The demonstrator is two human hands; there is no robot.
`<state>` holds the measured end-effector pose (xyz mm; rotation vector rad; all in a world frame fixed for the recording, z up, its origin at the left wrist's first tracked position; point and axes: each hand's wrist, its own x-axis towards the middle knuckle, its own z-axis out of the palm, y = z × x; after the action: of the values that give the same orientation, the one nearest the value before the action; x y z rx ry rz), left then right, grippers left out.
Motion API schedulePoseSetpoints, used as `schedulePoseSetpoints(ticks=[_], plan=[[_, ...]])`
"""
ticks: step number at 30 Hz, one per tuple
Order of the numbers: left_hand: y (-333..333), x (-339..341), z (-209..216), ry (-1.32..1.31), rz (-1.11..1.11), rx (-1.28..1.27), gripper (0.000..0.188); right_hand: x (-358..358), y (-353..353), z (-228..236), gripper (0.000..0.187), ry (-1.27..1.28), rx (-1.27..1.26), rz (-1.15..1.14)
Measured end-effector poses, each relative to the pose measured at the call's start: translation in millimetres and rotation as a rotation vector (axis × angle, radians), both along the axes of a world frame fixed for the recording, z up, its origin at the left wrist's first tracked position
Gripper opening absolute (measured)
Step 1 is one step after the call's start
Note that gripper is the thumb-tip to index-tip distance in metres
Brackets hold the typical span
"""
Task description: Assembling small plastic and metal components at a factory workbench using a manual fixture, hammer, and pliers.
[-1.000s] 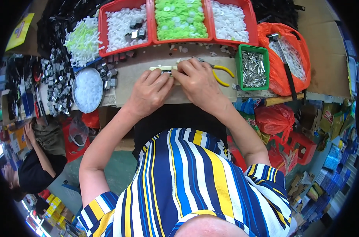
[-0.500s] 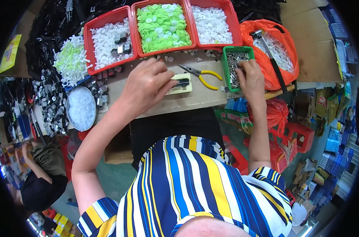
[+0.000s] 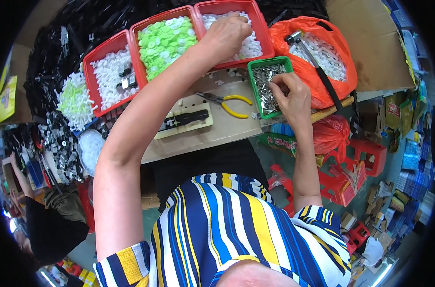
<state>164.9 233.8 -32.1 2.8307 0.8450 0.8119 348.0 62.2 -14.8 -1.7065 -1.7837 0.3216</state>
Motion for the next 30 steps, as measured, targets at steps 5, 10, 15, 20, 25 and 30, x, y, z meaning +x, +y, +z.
schedulePoseSetpoints(ticks=[5,10,15,20,25,30], plan=[[15,17,-10,0.099,-0.048,-0.023,0.009,7,-1,4,0.010,0.127,-0.024,0.014],[20,10,-7,0.047,-0.074,-0.096,0.011,6,5,7,0.010,0.188,-0.007,0.002],[8,-5,11,-0.127,-0.017,-0.204,0.007,-5,15,12,0.010,0.222,0.098,0.039],[-26,-24,26,-0.563,0.082,-0.918,0.017,-34,25,27,0.010,0.328,0.207,0.075],[-81,-46,46,-0.848,0.156,-1.234,0.013,-65,24,43,0.009,0.308,0.232,0.163],[-104,-60,47,-0.995,0.151,-1.220,0.011,-82,18,44,0.012,0.236,0.246,0.209]])
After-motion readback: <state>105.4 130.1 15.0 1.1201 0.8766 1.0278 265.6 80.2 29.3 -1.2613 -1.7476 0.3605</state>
